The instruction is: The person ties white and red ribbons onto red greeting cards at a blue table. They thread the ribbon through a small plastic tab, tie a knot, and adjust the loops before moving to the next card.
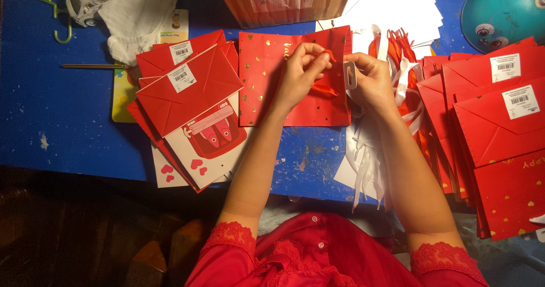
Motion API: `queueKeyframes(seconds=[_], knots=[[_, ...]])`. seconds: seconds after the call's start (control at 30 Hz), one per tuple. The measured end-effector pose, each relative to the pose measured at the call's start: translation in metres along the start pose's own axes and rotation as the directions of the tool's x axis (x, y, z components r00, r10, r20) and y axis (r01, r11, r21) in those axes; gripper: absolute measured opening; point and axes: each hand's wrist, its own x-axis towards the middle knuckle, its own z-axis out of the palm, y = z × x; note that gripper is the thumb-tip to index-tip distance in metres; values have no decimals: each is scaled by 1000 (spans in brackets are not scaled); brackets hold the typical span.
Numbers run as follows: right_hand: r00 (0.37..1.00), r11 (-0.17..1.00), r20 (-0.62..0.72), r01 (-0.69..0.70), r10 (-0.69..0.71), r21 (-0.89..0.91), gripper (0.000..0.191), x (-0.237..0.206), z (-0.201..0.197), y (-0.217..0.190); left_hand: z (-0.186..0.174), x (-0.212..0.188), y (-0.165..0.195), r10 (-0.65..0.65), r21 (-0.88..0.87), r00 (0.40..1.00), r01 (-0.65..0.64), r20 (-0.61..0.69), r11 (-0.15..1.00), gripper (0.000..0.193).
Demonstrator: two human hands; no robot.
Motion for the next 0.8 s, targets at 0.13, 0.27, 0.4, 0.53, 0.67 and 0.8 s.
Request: queueKeyframes(seconds=[0.13,0.27,0.4,0.53,0.67,0.8], knots=[[1000,1000,23,-4,4,14,22,1,-4,5,6,-4,7,47,39,999,-46,-19,998,32],[999,999,40,-5,4,34,22,3,-7,9,10,-8,12,97,188,993,-83,-68,979,30],[997,998,71,19,-23,52,22,5,-9,11,14,-8,12,207,131,977,-200,-42,971,20],[999,1000,53,-12,12,14,22,5,-8,13,12,-8,6,256,282,964,-226,-73,932,12],[998,1000,63,-12,10,25,22,5,-7,12,9,-4,-1,105,134,986,-88,-130,987,17],[999,1000,40,-9,8,22,21,6,-5,12,9,0,-4,75,-12,986,-77,-151,997,22]])
